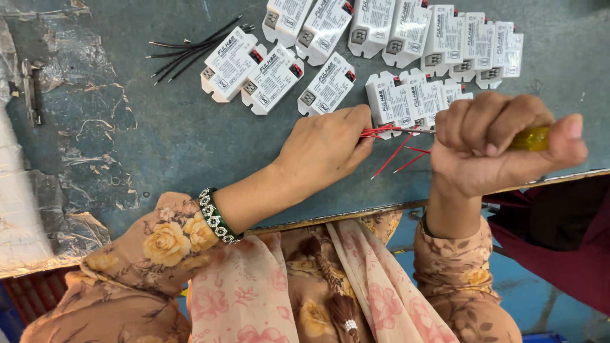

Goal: The person wires several electronic components at a workbench. They organize the white components, insert red and black wires into the terminals, and use a screwdriver to secure the connections.

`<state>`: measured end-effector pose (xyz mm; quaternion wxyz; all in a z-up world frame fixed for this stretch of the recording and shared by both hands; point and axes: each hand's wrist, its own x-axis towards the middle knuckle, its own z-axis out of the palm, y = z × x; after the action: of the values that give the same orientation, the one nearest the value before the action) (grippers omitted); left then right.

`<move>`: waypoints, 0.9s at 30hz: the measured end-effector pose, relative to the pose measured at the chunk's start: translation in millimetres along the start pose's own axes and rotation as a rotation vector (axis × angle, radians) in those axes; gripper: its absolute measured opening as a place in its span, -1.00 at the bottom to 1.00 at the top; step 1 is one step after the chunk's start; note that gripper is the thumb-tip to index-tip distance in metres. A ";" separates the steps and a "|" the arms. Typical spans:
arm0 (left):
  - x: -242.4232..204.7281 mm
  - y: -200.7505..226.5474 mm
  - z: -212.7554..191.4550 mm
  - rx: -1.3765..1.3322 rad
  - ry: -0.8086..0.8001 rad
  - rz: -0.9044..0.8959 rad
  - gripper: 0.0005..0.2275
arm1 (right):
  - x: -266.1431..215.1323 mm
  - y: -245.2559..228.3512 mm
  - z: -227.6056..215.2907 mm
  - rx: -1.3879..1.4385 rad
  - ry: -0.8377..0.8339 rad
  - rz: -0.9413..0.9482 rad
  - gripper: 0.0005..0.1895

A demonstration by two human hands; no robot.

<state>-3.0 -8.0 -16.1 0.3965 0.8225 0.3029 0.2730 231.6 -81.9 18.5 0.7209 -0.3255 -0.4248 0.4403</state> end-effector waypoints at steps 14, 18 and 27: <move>0.0 2.2 -1.3 -0.035 0.018 -0.003 -0.81 | 0.9 8.1 7.1 -0.095 -0.059 -0.003 -0.27; 1.1 2.7 -1.4 -0.051 0.040 0.010 -0.81 | 1.9 10.0 15.6 -0.102 -0.064 -0.013 -0.28; 2.6 5.8 5.2 -0.048 0.038 0.038 -0.77 | -0.9 15.0 22.6 -0.120 -0.106 -0.043 -0.34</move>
<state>4.0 -11.6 -13.5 0.4050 0.8130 0.2883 0.3033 205.7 -74.5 15.2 0.6858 -0.3351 -0.4949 0.4153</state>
